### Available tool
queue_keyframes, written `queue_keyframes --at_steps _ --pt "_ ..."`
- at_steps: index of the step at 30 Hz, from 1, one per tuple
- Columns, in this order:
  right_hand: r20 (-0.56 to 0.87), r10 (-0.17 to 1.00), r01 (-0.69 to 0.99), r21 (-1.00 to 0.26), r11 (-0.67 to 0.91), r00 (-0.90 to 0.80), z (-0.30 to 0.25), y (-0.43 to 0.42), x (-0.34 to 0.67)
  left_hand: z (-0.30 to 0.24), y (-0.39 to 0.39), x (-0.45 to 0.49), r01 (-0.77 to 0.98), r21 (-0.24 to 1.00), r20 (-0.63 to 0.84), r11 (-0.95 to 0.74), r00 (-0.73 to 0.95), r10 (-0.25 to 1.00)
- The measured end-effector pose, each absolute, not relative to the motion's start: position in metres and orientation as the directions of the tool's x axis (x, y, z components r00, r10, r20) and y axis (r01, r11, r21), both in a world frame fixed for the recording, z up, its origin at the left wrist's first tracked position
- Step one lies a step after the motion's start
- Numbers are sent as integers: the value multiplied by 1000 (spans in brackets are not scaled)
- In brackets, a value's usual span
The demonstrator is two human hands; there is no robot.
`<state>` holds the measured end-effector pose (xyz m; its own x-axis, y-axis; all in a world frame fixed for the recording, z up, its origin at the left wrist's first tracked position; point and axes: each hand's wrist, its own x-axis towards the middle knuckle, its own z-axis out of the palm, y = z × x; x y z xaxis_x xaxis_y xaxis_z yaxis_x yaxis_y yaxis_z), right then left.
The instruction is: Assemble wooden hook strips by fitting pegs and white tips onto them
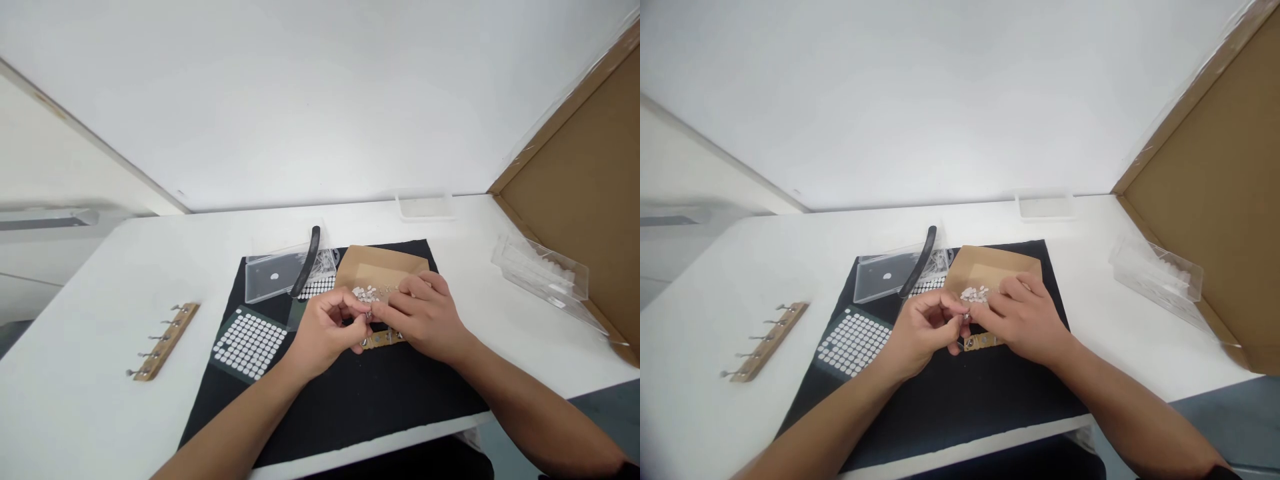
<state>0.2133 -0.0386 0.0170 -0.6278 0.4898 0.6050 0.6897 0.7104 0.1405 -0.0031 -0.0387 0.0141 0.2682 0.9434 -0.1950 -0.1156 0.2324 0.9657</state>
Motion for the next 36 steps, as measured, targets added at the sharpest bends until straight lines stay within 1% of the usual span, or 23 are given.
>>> queue_keyframes --at_steps 6,26,30,36 --pt "604 505 685 96 722 -616 16 -39 212 8 -40 -5 -140 965 -176 221 280 944" --pt "638 519 680 9 733 -568 19 -36 211 4 -36 -8 -210 964 -85 163 336 938" --pt "652 527 667 -43 744 -545 17 -35 210 4 -35 -9 -215 966 -57 140 355 933" --pt "647 547 639 -118 760 -532 13 -33 210 7 -35 -11 -165 984 -6 74 380 925"
